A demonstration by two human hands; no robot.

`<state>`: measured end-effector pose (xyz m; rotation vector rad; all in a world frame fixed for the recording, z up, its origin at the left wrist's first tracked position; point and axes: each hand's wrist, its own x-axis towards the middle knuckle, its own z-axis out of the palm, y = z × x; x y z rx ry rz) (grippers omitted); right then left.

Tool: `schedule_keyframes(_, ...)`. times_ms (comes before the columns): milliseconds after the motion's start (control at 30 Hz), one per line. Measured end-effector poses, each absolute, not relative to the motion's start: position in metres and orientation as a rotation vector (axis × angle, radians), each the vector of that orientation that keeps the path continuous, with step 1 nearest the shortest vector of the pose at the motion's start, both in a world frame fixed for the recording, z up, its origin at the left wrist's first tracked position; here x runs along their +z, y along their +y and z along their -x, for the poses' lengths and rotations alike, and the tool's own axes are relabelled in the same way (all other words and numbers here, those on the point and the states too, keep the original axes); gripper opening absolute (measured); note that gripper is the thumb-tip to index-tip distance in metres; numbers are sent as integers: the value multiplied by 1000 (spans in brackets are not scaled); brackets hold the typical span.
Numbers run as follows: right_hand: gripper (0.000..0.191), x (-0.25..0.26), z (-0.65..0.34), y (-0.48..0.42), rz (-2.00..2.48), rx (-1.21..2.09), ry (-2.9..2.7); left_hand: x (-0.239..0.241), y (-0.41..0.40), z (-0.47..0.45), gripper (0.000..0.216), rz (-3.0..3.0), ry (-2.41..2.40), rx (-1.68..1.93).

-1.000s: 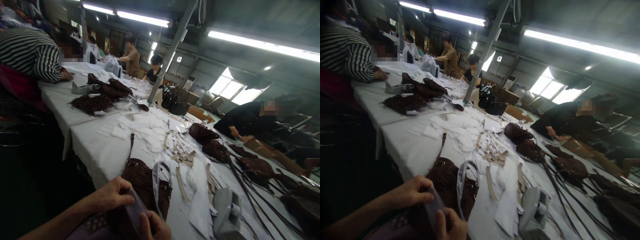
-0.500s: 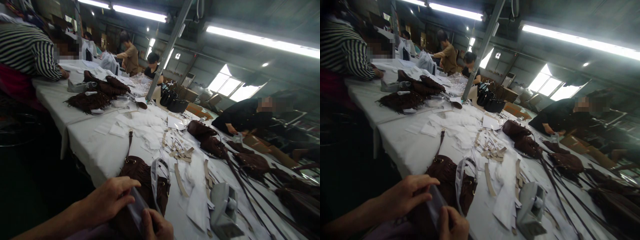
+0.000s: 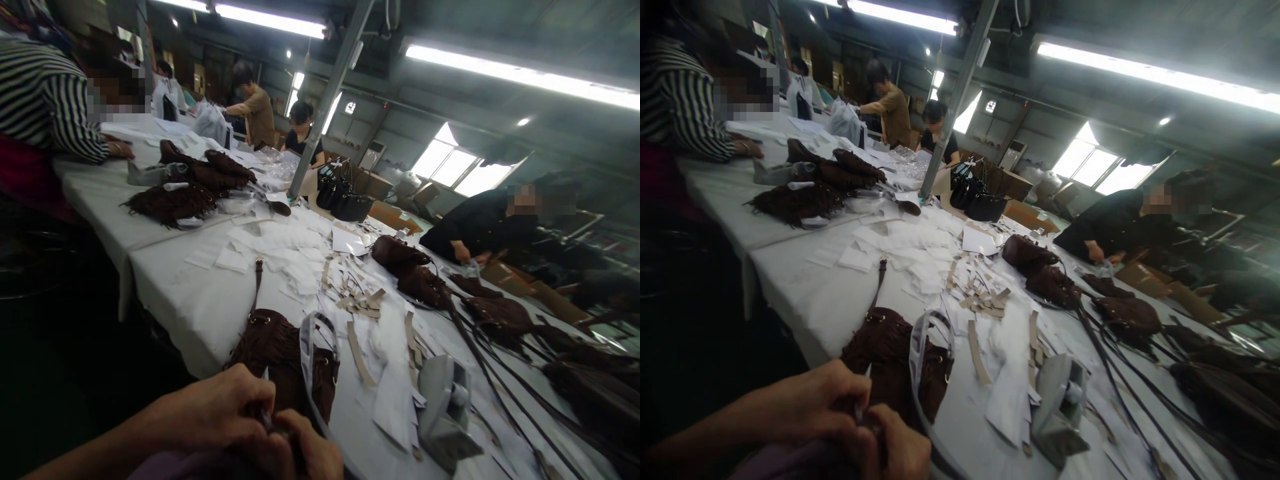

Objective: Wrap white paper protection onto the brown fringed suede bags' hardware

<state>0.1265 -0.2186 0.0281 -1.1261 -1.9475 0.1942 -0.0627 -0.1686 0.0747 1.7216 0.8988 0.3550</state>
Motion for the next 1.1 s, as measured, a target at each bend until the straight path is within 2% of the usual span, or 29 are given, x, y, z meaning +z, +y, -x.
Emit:
schedule_keyframes(67, 57, 26, -127, -219, 1114, 236, -1936, 73, -167, 63, 10, -1623, 894, 351)
schedule_keyframes(133, 63, 25, -131, -219, 1109, 218, -1992, 72, -167, 64, 15, -1553, 882, 347)
schedule_keyframes(267, 44, 27, -145, -222, 1134, 118, -2246, 70, -166, 67, 20, -1501, 840, 366)
schedule_keyframes(367, 40, 28, -153, -223, 1222, 127, -2238, 64, -167, 70, 20, -1383, 758, 427)
schedule_keyframes(533, 24, 33, -148, -223, 1254, 525, -2063, 36, -171, 62, 37, -1046, 531, 651)
schedule_keyframes(733, 14, 55, -145, -223, 1346, 1065, -1640, 15, -180, 42, 37, -577, 390, 840)
schedule_keyframes(1000, 36, 48, -128, -230, 1197, 1356, -969, 15, -193, 31, 35, -626, 330, 702)
schedule_keyframes(1100, 47, 39, -116, -228, 1132, 1422, -892, 12, -197, 28, 33, -540, 351, 687)
